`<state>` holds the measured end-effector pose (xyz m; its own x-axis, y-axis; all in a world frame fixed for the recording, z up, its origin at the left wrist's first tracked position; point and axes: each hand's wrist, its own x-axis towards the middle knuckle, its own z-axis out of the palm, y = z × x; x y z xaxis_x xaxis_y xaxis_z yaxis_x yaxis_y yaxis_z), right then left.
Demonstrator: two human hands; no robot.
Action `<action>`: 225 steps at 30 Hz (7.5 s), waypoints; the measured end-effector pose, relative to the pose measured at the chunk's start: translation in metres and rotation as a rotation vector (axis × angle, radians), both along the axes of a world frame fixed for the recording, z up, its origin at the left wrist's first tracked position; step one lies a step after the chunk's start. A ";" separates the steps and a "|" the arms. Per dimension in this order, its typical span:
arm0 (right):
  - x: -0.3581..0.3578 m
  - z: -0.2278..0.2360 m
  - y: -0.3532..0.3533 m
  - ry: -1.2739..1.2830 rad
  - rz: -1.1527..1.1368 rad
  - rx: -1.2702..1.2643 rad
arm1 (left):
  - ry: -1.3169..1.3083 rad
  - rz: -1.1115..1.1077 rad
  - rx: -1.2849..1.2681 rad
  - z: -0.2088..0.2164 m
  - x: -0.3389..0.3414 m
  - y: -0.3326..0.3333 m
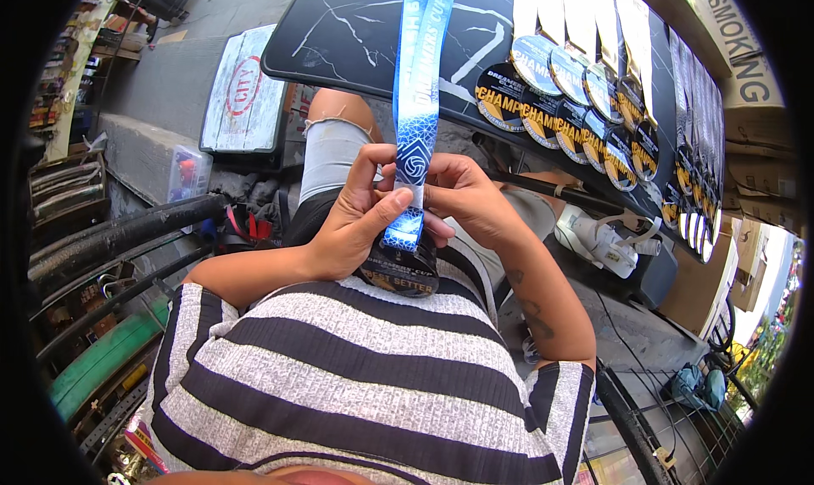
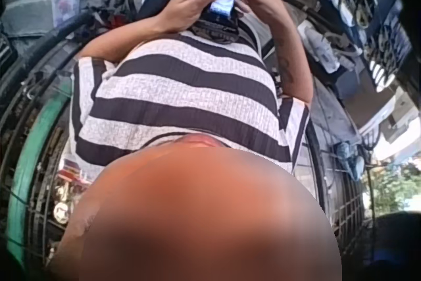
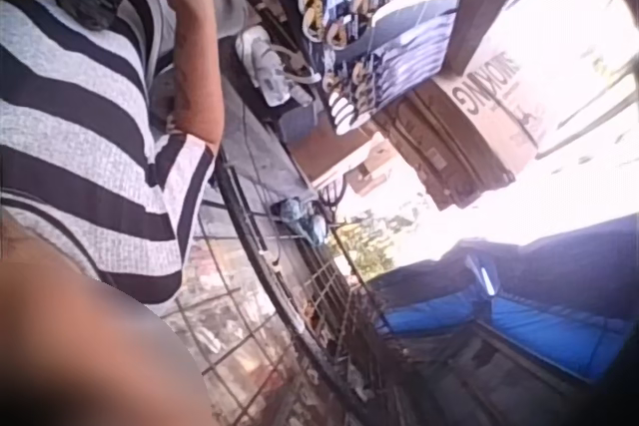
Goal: The person assembles medals by attaching circular metal medallions to blue ribbons. They fold and unfold ribbons, align medallions, and affix small white labels to the ribbons. The person handles multiple medals one at a time and places finished items on a nearby table.
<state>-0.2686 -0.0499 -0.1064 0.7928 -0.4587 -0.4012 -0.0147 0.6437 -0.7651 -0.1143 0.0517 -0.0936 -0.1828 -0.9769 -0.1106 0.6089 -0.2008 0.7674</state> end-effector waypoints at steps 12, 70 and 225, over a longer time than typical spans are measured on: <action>-0.015 0.031 0.003 0.172 -0.327 -0.502 | 0.072 -0.023 0.066 0.003 0.002 0.002; 0.005 0.088 -0.050 0.080 0.429 -1.265 | 0.066 -0.130 0.155 -0.003 0.014 0.002; 0.117 -0.010 0.012 -0.268 -0.093 -0.474 | -0.477 1.561 0.879 -0.341 0.338 0.064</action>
<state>-0.1515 -0.0380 -0.1163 0.7863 -0.6131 0.0766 0.2611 0.2174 -0.9405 0.2239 0.1158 -0.4345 0.9117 0.1517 -0.3817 0.4008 -0.1257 0.9075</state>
